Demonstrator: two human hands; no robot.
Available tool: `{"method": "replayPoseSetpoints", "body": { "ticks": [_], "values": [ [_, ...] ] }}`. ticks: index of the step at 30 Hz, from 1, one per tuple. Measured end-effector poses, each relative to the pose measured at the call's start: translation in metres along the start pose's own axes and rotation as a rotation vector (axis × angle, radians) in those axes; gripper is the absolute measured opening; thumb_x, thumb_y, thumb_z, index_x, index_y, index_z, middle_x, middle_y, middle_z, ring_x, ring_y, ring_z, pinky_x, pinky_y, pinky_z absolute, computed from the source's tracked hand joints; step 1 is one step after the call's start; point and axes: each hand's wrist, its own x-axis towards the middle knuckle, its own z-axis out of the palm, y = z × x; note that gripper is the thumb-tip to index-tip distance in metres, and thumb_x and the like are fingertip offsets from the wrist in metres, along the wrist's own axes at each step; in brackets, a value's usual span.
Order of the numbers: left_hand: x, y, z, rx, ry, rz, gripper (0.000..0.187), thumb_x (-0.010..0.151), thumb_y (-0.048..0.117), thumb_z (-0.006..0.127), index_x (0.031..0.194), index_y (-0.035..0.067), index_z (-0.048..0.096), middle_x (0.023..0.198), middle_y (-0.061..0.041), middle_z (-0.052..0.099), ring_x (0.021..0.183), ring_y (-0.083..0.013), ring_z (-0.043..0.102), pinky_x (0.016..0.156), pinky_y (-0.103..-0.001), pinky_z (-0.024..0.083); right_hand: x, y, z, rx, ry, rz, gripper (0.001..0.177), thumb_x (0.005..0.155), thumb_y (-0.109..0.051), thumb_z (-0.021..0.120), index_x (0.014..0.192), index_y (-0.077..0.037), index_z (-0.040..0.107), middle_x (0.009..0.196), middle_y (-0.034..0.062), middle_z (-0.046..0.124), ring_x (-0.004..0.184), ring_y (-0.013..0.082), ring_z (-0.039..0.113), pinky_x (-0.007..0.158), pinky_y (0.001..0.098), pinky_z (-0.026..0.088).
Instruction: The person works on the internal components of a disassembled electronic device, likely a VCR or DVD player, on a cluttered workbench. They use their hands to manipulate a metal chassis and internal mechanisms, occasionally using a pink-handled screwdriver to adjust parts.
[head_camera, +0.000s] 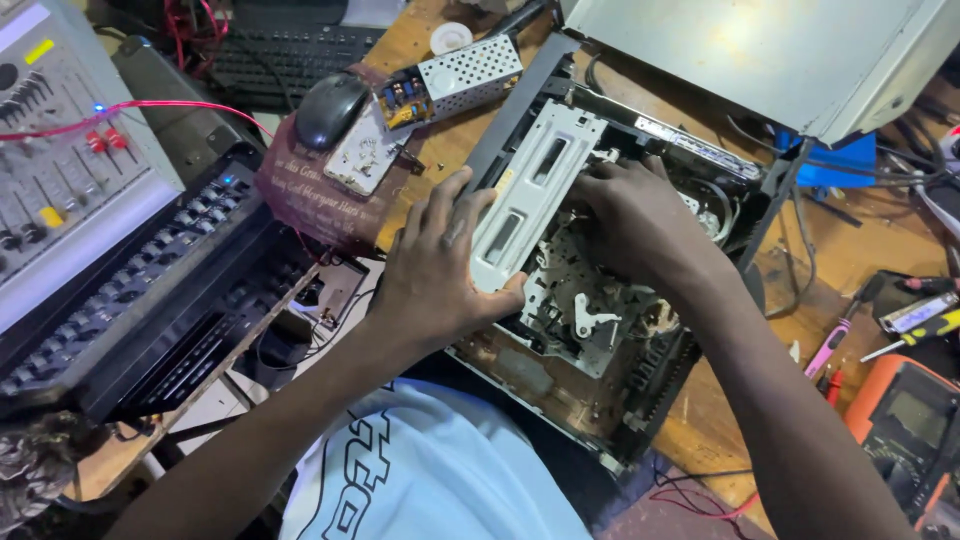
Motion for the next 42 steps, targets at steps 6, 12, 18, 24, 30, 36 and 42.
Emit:
{"method": "replayPoseSetpoints", "body": {
  "ticks": [6, 12, 18, 24, 30, 36, 42],
  "values": [
    [0.002, 0.002, -0.001, -0.019, -0.065, -0.072, 0.093, 0.079, 0.063, 0.079, 0.153, 0.016, 0.050, 0.165, -0.016, 0.040, 0.140, -0.0413, 0.049, 0.107, -0.060, 0.048, -0.004, 0.005, 0.009, -0.175, -0.030, 0.011, 0.055, 0.088, -0.013, 0.082, 0.141, -0.013, 0.069, 0.115, 0.0157, 0.076, 0.107, 0.0354, 0.069, 0.104, 0.0560, 0.049],
    [0.005, 0.004, -0.002, -0.026, -0.106, -0.116, 0.086, 0.080, 0.063, 0.077, 0.148, 0.018, 0.050, 0.165, -0.017, 0.040, 0.141, -0.0419, 0.047, 0.104, -0.061, 0.050, 0.003, 0.006, 0.007, -0.060, -0.038, 0.082, 0.027, 0.096, -0.026, 0.079, 0.123, -0.025, 0.083, 0.118, 0.0071, 0.079, 0.111, 0.0316, 0.069, 0.102, 0.0527, 0.045],
    [0.004, 0.004, 0.000, 0.006, -0.112, -0.120, 0.091, 0.079, 0.067, 0.076, 0.150, 0.018, 0.048, 0.164, -0.016, 0.039, 0.138, -0.0424, 0.047, 0.099, -0.061, 0.050, 0.003, -0.002, 0.000, 0.019, -0.040, 0.064, 0.033, 0.094, -0.020, 0.078, 0.127, -0.021, 0.082, 0.137, 0.0090, 0.074, 0.131, 0.0370, 0.062, 0.115, 0.0638, 0.040],
    [0.001, 0.009, -0.001, -0.169, -0.029, -0.104, 0.088, 0.078, 0.053, 0.073, 0.150, 0.007, 0.049, 0.158, -0.027, 0.037, 0.135, -0.0599, 0.048, 0.097, -0.075, 0.046, 0.008, 0.002, 0.014, -0.191, -0.021, 0.149, 0.021, 0.078, -0.025, 0.087, 0.099, -0.026, 0.083, 0.097, 0.0055, 0.075, 0.106, 0.0352, 0.072, 0.094, 0.0479, 0.049],
    [-0.001, 0.009, -0.003, -0.117, -0.035, -0.092, 0.086, 0.080, 0.052, 0.071, 0.150, 0.007, 0.047, 0.158, -0.028, 0.036, 0.136, -0.0586, 0.047, 0.097, -0.073, 0.046, 0.013, -0.022, -0.007, -0.094, -0.065, 0.189, 0.033, 0.072, -0.020, 0.091, 0.103, -0.028, 0.084, 0.107, 0.0027, 0.073, 0.116, 0.0359, 0.064, 0.097, 0.0504, 0.046],
    [-0.003, 0.007, 0.001, -0.113, -0.010, -0.088, 0.086, 0.079, 0.054, 0.071, 0.148, 0.009, 0.047, 0.157, -0.026, 0.037, 0.134, -0.0551, 0.048, 0.096, -0.069, 0.047, 0.011, -0.006, -0.006, 0.028, -0.063, 0.135, 0.036, 0.074, -0.014, 0.087, 0.108, -0.021, 0.081, 0.120, 0.0072, 0.075, 0.125, 0.0392, 0.062, 0.103, 0.0574, 0.044],
    [-0.003, 0.003, 0.007, -0.164, 0.028, -0.084, 0.088, 0.077, 0.055, 0.074, 0.148, 0.008, 0.049, 0.156, -0.027, 0.038, 0.135, -0.0549, 0.046, 0.096, -0.070, 0.045, 0.003, -0.027, -0.017, -0.075, -0.058, 0.178, 0.041, 0.078, -0.012, 0.082, 0.117, -0.026, 0.080, 0.119, 0.0049, 0.073, 0.125, 0.0350, 0.063, 0.104, 0.0507, 0.042]
  ]
}}
